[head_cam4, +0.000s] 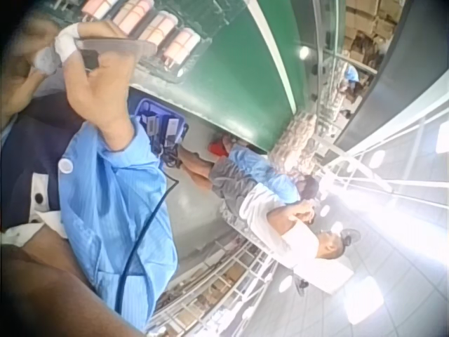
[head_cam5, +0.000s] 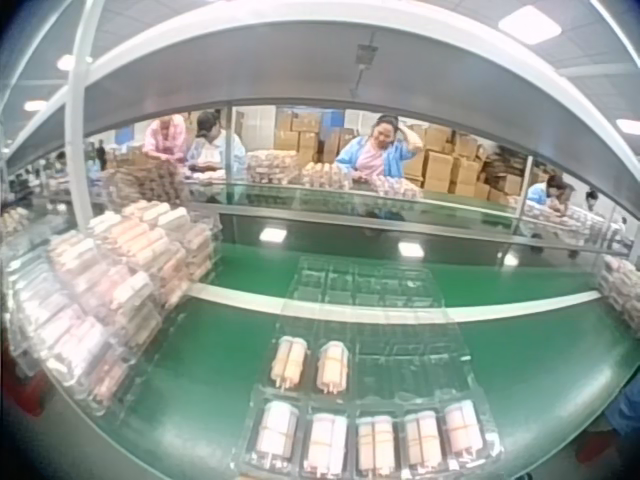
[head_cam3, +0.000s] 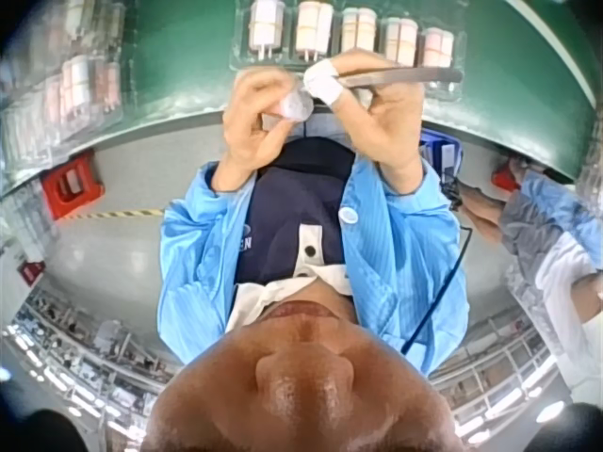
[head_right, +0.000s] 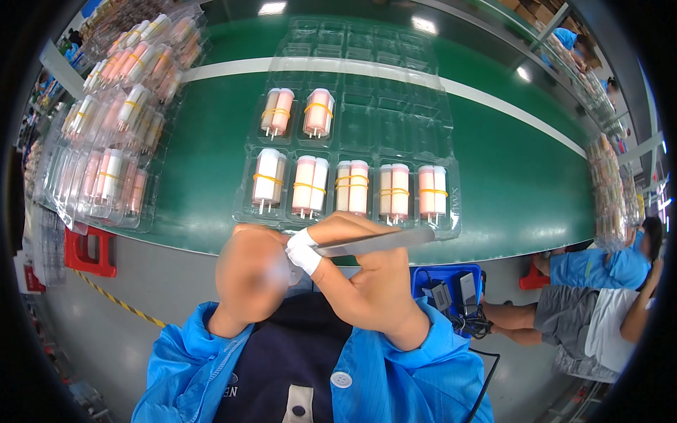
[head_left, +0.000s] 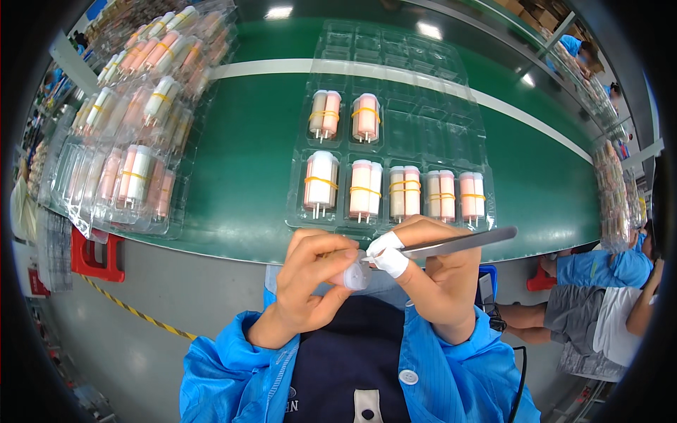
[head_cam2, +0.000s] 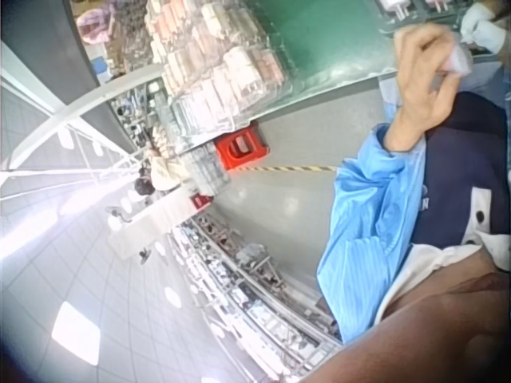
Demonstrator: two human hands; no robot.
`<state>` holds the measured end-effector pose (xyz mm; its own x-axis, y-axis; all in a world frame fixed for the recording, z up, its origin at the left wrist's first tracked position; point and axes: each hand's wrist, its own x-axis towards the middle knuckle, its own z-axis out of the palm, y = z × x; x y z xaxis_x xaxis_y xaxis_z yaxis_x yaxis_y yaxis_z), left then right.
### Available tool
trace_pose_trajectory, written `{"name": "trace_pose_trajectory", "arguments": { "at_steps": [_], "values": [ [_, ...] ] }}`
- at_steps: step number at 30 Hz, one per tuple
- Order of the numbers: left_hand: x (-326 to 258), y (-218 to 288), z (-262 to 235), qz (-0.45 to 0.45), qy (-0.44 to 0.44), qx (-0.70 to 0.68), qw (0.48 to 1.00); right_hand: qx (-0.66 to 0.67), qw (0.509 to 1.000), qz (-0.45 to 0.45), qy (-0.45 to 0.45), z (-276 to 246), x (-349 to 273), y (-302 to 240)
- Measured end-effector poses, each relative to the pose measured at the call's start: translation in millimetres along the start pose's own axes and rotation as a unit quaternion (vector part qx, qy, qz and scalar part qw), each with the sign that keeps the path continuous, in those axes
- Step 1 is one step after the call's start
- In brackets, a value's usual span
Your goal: The person uses tweezers to insert small white components into cylindrical objects held in their left hand. They place the finished items into a clear plastic tray on the green table. The process is repeated for multiple units.
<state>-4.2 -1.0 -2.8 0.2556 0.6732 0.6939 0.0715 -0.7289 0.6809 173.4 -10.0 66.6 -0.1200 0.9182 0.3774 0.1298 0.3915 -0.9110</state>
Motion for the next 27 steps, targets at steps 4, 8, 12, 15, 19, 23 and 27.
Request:
{"name": "trace_pose_trajectory", "arguments": {
  "at_steps": [4, 8, 12, 15, 19, 23, 27],
  "values": [
    [0.4, 1.1, 1.1, 0.013, -0.007, -0.005, 1.0, -0.008, 0.998, 0.035, -0.046, -8.6, 2.2, -4.8],
    [-1.5, -1.2, 2.9, 0.001, -0.004, 0.0, 1.0, -0.009, 0.998, 0.043, -0.047, -7.6, 2.7, -1.5],
    [-4.3, 0.2, 1.2, -0.045, 0.001, -0.065, 0.997, 0.2, 0.974, 0.095, 0.036, -3.9, -3.4, 0.4],
    [-4.7, 1.0, 0.1, -0.088, -0.005, -0.133, 0.987, 0.261, 0.961, 0.064, 0.071, -5.9, -6.5, 5.7],
    [-5.5, 2.7, 1.5, -0.116, -0.003, -0.168, 0.979, 0.24, 0.968, 0.028, 0.069, -3.4, -10.7, 15.2],
    [-8.3, 5.3, 0.5, -0.153, 0.001, -0.191, 0.97, 0.228, 0.97, 0.036, 0.079, -1.9, -12.8, 15.8],
    [-6.6, 9.3, 1.6, -0.182, 0.008, -0.222, 0.958, 0.21, 0.974, 0.035, 0.075, -2.2, -12.2, 14.9]
  ]
}}
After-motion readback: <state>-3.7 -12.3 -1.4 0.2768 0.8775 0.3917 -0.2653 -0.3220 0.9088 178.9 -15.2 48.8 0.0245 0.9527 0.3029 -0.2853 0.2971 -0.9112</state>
